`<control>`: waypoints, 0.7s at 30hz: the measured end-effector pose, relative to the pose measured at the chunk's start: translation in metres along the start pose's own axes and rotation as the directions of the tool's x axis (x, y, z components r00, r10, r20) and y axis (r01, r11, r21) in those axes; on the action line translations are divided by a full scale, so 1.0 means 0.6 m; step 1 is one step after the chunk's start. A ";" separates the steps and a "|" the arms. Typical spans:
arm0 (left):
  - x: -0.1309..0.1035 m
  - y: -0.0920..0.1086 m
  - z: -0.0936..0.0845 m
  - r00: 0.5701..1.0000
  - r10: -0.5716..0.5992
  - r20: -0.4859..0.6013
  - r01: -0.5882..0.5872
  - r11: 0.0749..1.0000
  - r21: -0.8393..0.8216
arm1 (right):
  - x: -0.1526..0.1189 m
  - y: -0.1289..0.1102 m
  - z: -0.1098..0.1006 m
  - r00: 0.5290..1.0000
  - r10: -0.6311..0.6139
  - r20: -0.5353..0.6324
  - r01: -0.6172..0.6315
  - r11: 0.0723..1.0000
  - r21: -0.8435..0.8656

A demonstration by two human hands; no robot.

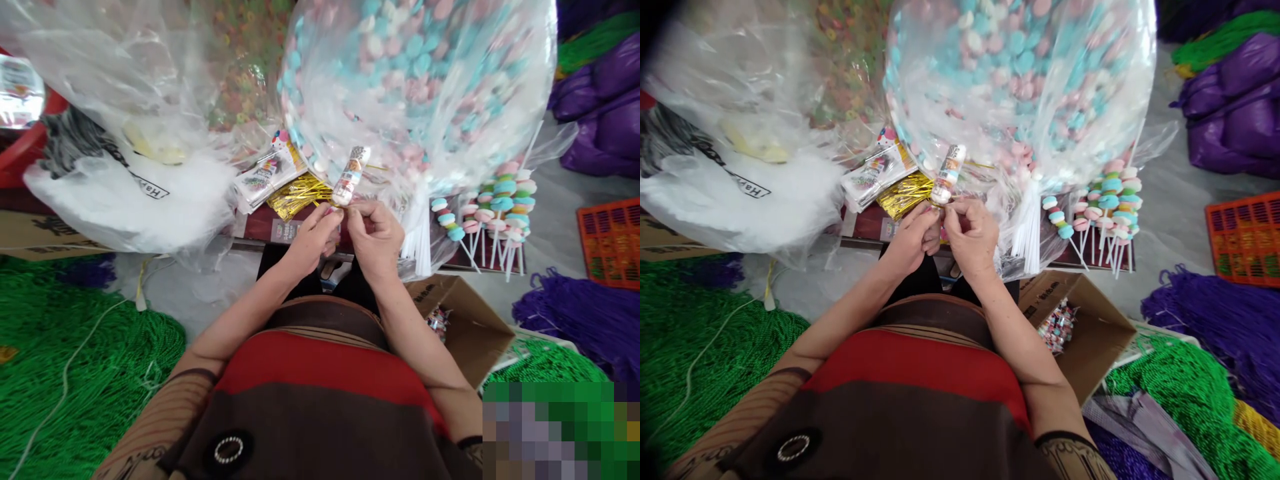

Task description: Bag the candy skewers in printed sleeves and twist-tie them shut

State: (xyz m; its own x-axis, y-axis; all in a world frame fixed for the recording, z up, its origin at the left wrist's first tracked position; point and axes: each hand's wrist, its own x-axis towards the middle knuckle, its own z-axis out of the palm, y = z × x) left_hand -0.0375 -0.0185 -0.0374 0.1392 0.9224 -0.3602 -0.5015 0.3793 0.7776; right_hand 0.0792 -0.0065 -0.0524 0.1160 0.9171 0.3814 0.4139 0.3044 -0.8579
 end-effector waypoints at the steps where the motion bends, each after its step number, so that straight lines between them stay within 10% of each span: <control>1: 0.000 -0.002 0.000 1.000 0.015 0.001 -0.015 1.000 -0.008 | 0.000 0.001 0.000 1.000 -0.026 -0.004 0.026 0.999 -0.021; 11: 0.008 -0.009 0.006 0.997 0.025 -0.070 -0.030 0.997 -0.071 | -0.009 0.009 -0.006 0.994 0.074 0.078 -0.082 0.991 0.107; 21: -0.004 0.005 -0.014 0.952 -0.184 0.245 0.205 0.977 -0.062 | -0.001 0.022 -0.019 0.864 0.278 0.421 -0.460 0.776 0.431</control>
State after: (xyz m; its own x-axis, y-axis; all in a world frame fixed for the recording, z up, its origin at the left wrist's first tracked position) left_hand -0.0465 -0.0201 -0.0386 0.4339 0.8260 -0.3598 -0.5139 0.5549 0.6542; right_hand 0.0949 -0.0062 -0.0601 -0.1648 0.9849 -0.0536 -0.1213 -0.0742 -0.9898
